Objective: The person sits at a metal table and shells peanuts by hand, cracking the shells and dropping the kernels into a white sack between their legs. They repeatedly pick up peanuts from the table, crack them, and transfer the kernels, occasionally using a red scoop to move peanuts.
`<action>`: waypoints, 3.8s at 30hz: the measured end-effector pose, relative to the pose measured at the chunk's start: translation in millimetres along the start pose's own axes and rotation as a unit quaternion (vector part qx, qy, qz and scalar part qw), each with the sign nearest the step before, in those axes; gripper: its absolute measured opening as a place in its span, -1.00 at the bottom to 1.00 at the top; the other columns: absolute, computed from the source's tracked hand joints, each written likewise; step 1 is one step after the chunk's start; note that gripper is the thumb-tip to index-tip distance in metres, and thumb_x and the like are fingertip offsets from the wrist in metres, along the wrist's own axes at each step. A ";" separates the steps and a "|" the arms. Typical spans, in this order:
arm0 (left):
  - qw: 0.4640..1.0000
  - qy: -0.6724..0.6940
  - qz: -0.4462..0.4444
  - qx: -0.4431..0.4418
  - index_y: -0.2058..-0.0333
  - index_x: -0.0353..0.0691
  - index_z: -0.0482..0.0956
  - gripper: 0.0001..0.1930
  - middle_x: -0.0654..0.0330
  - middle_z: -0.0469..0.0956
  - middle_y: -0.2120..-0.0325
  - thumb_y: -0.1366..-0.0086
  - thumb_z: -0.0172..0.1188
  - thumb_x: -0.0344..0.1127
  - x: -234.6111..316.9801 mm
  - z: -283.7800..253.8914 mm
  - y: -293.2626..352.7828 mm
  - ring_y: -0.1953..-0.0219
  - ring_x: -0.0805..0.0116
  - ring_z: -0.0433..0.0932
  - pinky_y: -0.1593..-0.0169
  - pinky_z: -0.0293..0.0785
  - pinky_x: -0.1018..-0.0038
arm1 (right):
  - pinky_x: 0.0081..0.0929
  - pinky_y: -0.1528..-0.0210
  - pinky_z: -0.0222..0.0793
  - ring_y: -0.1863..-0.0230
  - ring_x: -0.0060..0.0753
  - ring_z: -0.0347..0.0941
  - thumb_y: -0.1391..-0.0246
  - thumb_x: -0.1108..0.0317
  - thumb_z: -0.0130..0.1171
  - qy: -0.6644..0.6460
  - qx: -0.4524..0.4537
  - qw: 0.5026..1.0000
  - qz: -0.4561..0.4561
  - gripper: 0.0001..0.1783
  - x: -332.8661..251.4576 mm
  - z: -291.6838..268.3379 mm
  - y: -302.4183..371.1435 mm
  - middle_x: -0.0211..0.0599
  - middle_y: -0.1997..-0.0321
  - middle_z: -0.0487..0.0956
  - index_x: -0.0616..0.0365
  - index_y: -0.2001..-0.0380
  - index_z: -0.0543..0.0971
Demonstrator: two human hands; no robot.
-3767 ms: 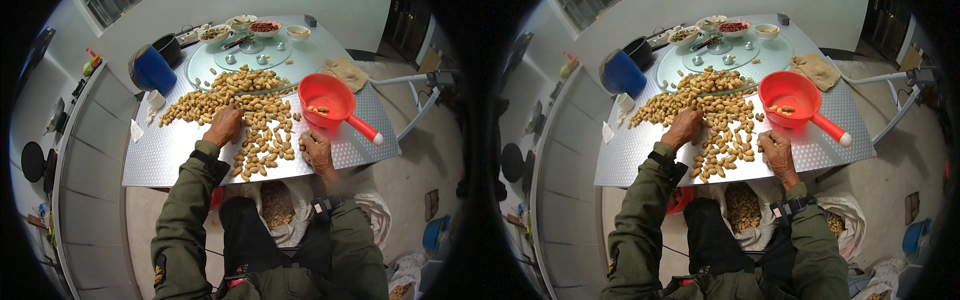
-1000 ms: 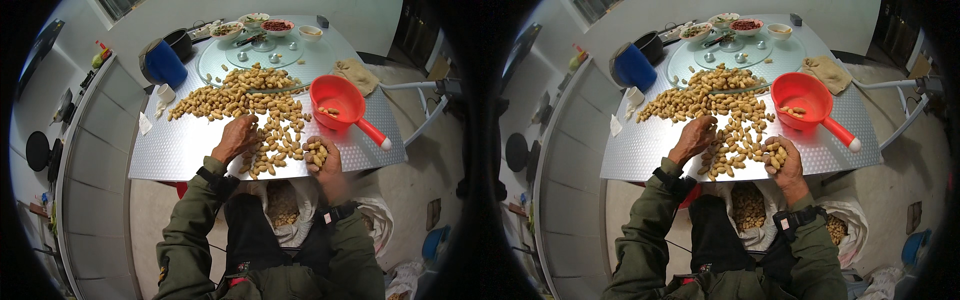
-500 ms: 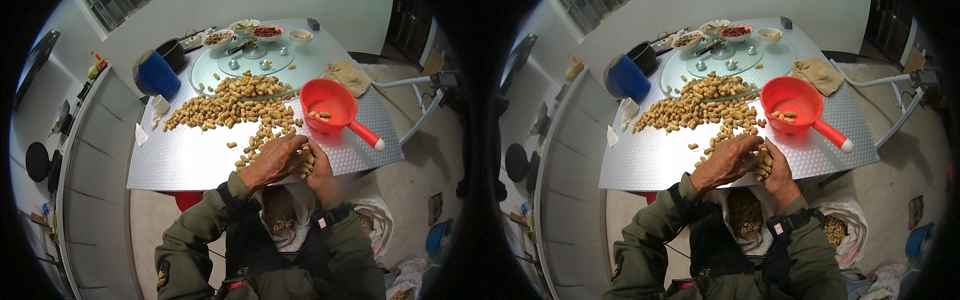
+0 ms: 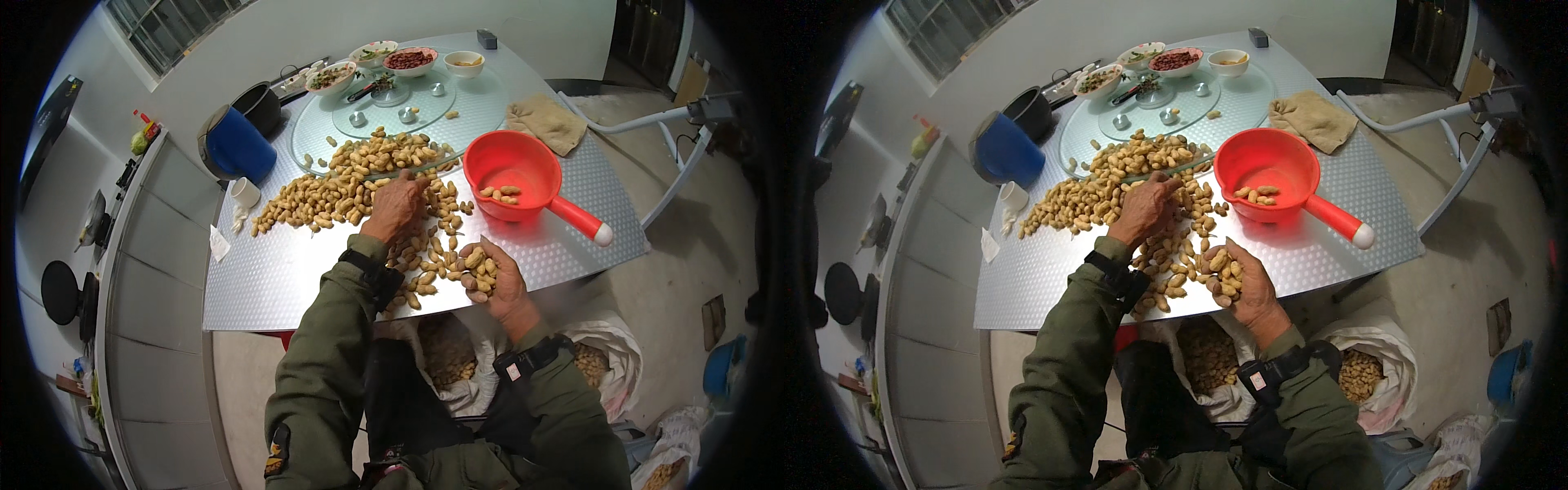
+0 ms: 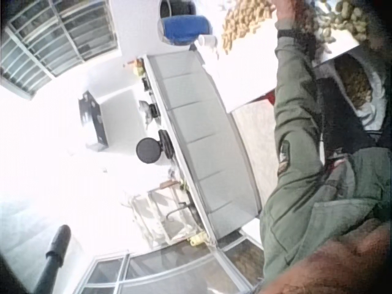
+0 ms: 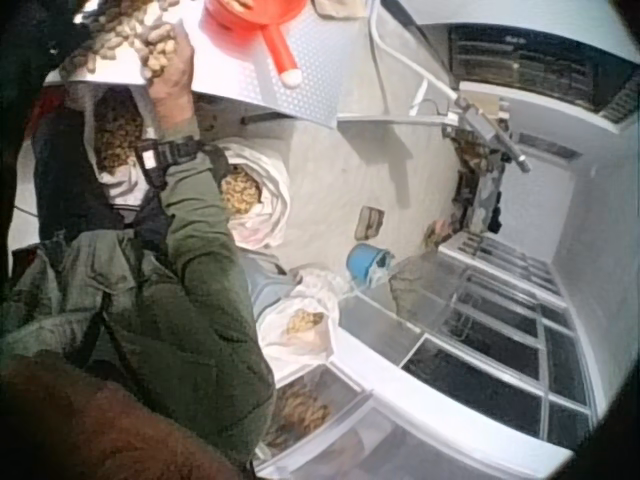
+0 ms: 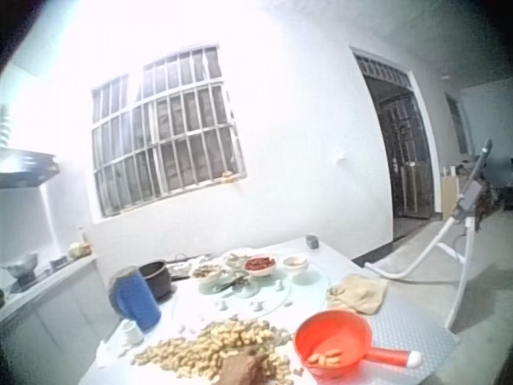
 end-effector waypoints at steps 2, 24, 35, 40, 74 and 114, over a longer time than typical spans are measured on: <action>0.999 -0.034 0.023 -0.026 -0.15 -0.06 0.62 -0.62 -0.02 0.54 0.00 -0.38 0.21 -0.30 2.9 3.4 -3.2 0.12 -0.04 0.65 0.15 0.60 0.12 | -0.69 0.74 0.26 0.53 -0.56 0.51 -0.51 -0.05 -0.04 0.001 0.006 1.000 -0.003 -0.55 0.7 -0.6 0.9 -0.33 0.31 0.59 0.12 0.17 0.58; 0.998 0.050 0.027 0.031 0.05 -0.17 0.62 -0.67 -0.01 0.68 0.21 -0.20 0.39 -0.34 -19.7 -1.8 8.7 0.20 -0.03 0.69 0.18 0.62 0.14 | -0.69 0.73 0.24 0.51 -0.55 0.51 -0.51 -0.04 -0.03 0.040 0.014 0.999 -0.033 -0.56 2.7 1.8 2.6 -0.31 0.30 0.61 0.12 0.17 0.57; 0.788 0.605 -0.111 0.025 -0.04 -0.35 0.54 -0.68 0.10 0.66 0.30 -0.38 0.27 -0.33 -40.0 -16.6 52.9 0.34 0.40 0.66 0.35 0.61 0.49 | -0.69 0.65 0.26 0.48 -0.62 0.49 -0.48 -0.02 0.04 0.042 0.028 0.998 -0.022 -0.61 2.9 8.4 0.2 -0.38 0.33 0.61 0.10 0.17 0.58; 0.677 0.721 -0.144 0.007 -0.07 -0.32 0.55 -0.67 0.22 0.60 0.18 -0.36 0.31 -0.44 -23.5 -9.6 74.9 0.34 0.52 0.59 0.37 0.59 0.60 | -0.68 0.70 0.28 0.46 -0.54 0.52 -0.50 -0.04 0.01 0.039 0.040 0.998 -0.020 -0.58 10.5 8.3 -8.7 -0.30 0.27 0.62 0.12 0.08 0.56; 0.884 0.453 0.020 -0.109 -0.23 -0.25 0.57 -0.51 0.15 0.65 0.00 -0.32 0.32 -0.56 68.0 -51.4 80.6 -0.04 0.35 0.62 -0.10 0.68 0.38 | -0.43 0.46 0.52 0.35 -0.39 0.65 -0.46 -0.08 -0.05 -0.037 0.019 0.998 -0.049 -0.56 21.3 21.6 -28.4 -0.41 0.27 0.71 -0.01 0.03 0.63; 0.834 0.485 -0.159 0.209 0.01 -0.37 0.66 -0.77 0.10 0.72 0.13 -0.44 0.10 -0.56 -62.6 2.3 201.7 0.06 0.37 0.67 -0.08 0.61 0.41 | -0.53 0.57 0.45 0.41 -0.44 0.62 -0.42 0.03 0.06 0.278 0.193 0.891 -0.303 -0.62 -198.9 10.4 -35.4 -0.31 0.29 0.68 0.15 0.13 0.61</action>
Point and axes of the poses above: each hand's wrist, its own y-axis away from the middle knuckle, its own z-axis out of the palm, x = y × z, the point moved 5 cm from there along -y, towards the middle knuckle
